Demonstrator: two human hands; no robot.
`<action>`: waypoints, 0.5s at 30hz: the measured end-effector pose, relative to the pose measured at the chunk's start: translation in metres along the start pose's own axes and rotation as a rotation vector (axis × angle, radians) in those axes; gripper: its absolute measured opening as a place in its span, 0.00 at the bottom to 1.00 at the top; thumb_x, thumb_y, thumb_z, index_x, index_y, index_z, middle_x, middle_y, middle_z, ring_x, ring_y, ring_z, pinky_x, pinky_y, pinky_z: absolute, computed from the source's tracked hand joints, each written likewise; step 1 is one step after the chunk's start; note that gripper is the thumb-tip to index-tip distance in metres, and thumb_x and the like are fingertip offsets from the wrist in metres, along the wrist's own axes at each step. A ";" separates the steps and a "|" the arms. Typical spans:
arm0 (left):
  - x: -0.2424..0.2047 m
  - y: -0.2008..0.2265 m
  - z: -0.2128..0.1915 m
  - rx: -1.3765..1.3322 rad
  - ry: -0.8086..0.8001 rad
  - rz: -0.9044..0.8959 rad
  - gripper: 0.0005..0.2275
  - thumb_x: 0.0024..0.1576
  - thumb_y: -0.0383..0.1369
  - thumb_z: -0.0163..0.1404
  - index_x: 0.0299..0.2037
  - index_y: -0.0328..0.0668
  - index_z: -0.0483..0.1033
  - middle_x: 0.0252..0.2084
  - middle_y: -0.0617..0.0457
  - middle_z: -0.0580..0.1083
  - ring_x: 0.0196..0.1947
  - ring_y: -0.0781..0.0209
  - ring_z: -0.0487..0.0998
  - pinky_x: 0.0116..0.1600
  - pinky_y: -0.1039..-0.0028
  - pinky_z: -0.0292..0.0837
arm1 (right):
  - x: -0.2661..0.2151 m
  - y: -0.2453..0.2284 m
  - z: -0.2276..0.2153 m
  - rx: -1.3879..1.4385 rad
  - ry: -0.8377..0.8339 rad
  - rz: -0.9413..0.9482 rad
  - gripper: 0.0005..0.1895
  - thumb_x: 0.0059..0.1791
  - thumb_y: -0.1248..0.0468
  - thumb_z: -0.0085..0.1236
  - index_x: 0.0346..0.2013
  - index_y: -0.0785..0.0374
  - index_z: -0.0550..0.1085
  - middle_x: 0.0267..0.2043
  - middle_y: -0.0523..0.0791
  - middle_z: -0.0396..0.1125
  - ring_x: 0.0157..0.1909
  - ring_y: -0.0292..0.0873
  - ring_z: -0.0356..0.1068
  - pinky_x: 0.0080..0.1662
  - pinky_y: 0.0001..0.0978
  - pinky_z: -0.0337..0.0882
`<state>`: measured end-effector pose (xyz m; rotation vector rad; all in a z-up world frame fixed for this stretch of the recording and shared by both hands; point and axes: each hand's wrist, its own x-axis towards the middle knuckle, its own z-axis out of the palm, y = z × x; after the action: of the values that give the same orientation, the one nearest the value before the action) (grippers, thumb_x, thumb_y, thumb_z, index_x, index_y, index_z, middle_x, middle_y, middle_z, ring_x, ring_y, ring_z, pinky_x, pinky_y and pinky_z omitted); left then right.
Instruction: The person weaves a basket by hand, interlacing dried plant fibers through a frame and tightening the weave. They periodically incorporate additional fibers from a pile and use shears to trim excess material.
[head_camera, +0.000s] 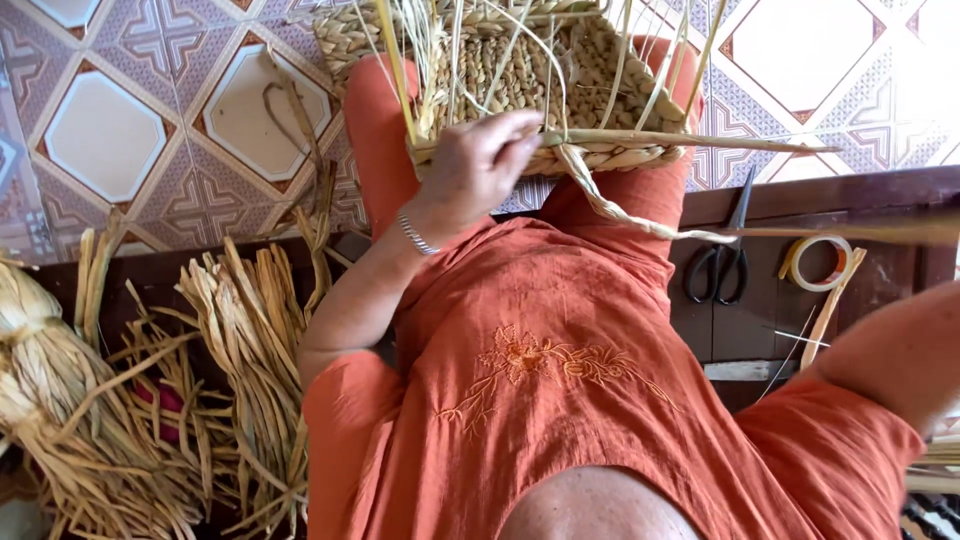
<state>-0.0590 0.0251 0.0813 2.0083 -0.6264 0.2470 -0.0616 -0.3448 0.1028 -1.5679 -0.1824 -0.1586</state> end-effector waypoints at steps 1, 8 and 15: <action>0.004 0.001 0.006 0.002 0.005 -0.004 0.03 0.70 0.29 0.51 0.49 0.41 0.77 0.26 0.57 0.75 0.18 0.74 0.71 0.19 0.84 0.62 | 0.000 -0.004 0.000 0.001 -0.006 0.001 0.12 0.62 0.65 0.46 0.58 0.67 0.66 0.50 0.45 0.67 0.46 0.40 0.70 0.49 0.34 0.77; 0.028 0.002 0.024 0.265 -0.015 0.004 0.11 0.63 0.31 0.56 0.48 0.29 0.73 0.16 0.58 0.69 0.11 0.70 0.65 0.14 0.82 0.59 | 0.006 -0.047 0.027 -0.524 -0.194 -0.233 0.02 0.62 0.76 0.50 0.49 0.70 0.67 0.46 0.45 0.64 0.41 0.37 0.68 0.43 0.23 0.73; 0.008 -0.014 0.041 0.156 -0.029 0.116 0.05 0.65 0.29 0.53 0.42 0.36 0.75 0.32 0.50 0.75 0.22 0.67 0.74 0.24 0.82 0.73 | 0.011 -0.017 0.106 -0.935 -0.179 -0.514 0.09 0.57 0.67 0.67 0.38 0.63 0.73 0.42 0.45 0.66 0.45 0.45 0.65 0.48 0.43 0.66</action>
<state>-0.0480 -0.0072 0.0533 2.1302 -0.7634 0.3462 -0.0561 -0.2390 0.1216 -2.4390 -0.7317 -0.5649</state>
